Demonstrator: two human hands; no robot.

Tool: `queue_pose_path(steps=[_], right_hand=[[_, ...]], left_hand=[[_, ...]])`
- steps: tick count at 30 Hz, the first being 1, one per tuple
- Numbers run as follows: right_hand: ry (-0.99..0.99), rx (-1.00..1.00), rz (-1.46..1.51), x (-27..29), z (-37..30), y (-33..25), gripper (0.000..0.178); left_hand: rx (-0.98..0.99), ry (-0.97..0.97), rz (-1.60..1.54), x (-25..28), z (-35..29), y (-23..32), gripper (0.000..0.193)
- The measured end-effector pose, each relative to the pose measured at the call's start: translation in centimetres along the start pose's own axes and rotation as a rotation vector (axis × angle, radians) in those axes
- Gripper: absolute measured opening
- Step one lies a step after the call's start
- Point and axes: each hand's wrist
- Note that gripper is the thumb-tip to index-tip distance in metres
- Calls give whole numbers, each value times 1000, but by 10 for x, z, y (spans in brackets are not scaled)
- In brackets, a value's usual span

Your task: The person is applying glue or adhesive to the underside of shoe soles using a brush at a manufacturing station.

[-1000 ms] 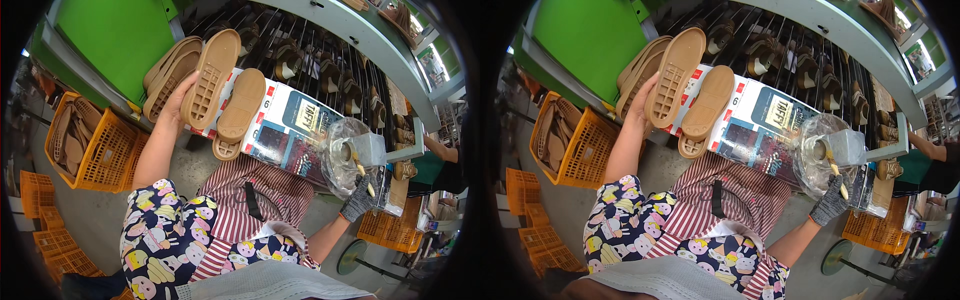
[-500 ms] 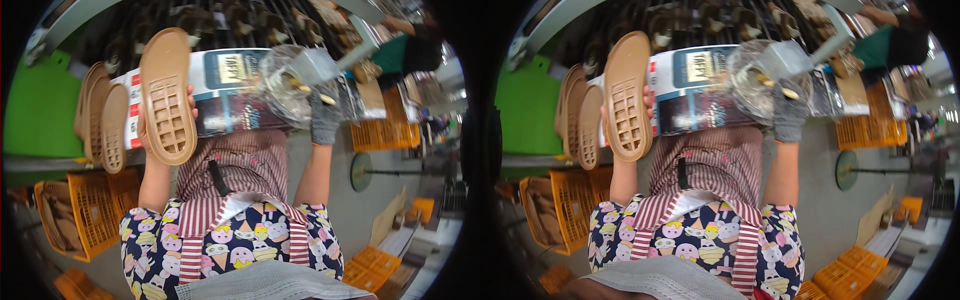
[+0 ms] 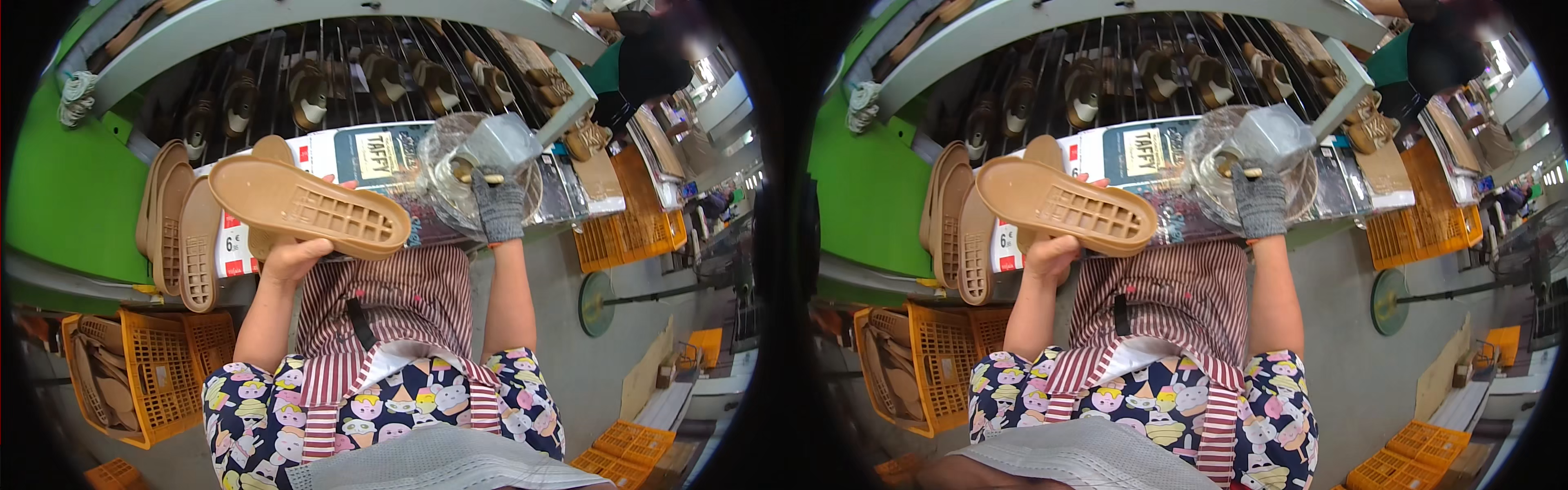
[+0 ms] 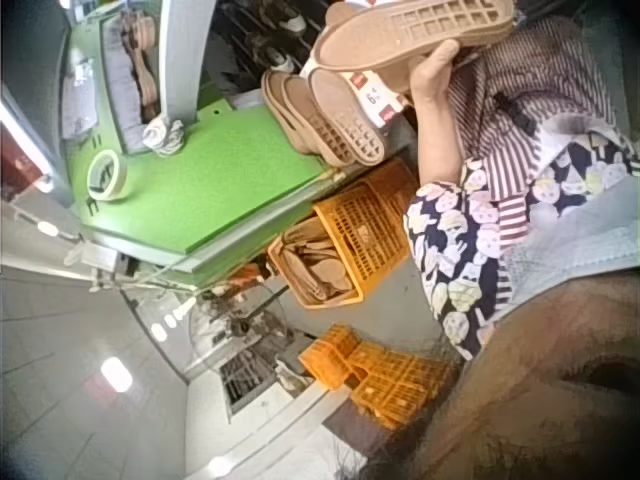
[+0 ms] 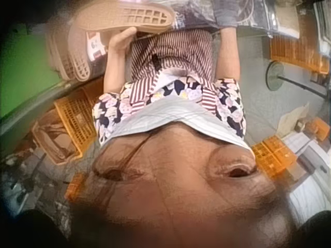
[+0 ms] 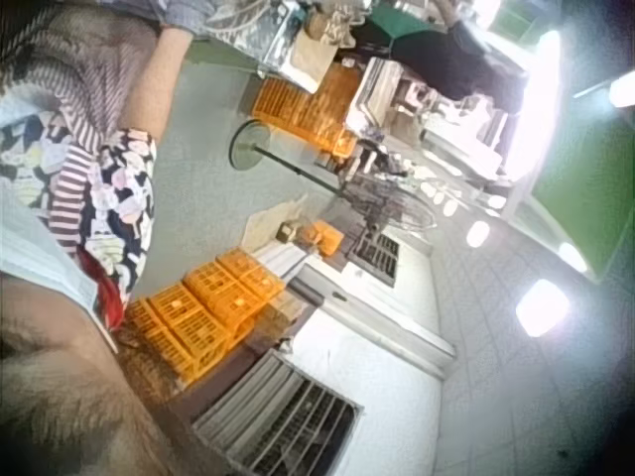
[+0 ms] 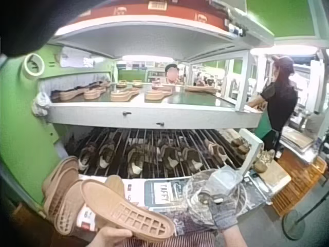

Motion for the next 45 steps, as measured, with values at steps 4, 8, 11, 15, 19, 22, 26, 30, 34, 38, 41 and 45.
queue_pose_path(steps=[4,8,11,15,19,22,26,30,34,38,41,45], right_hand=[[5,-31,223,6,-9,5,17],[-3,-69,371,26,-20,-7,17],[29,-192,421,24,-26,4,18],[60,-252,570,28,-37,-4,17],[50,-302,555,35,-44,-7,20],[161,-276,642,45,-52,-27,20],[184,-191,927,41,-67,-61,19],[174,-98,864,29,-71,-67,19],[138,-55,903,11,-72,-75,19],[89,87,745,19,-82,-95,18],[57,127,672,8,-89,-92,21],[40,239,630,10,-96,-106,23]], left_hand=[[-36,84,366,-13,2,2,88],[-109,-12,734,6,14,-7,92],[-196,-14,868,2,20,-14,92],[-330,-21,1085,-5,22,-23,91],[-338,-4,1349,-16,26,-26,77],[-301,9,1348,-6,27,-35,73],[-215,26,1175,-6,25,-46,68],[-248,-38,1451,-24,23,-47,64],[-270,-5,1507,-28,18,-53,50],[-212,50,1479,-27,14,-58,53],[-210,22,1456,-28,14,-53,60],[-190,55,964,-19,12,-67,63]])
Point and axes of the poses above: each hand's wrist, its own z-axis towards the middle knuckle, its own x-axis out of the back of the hand, y = z × x, and after that the axes turned 14 degrees about -z, right-handed
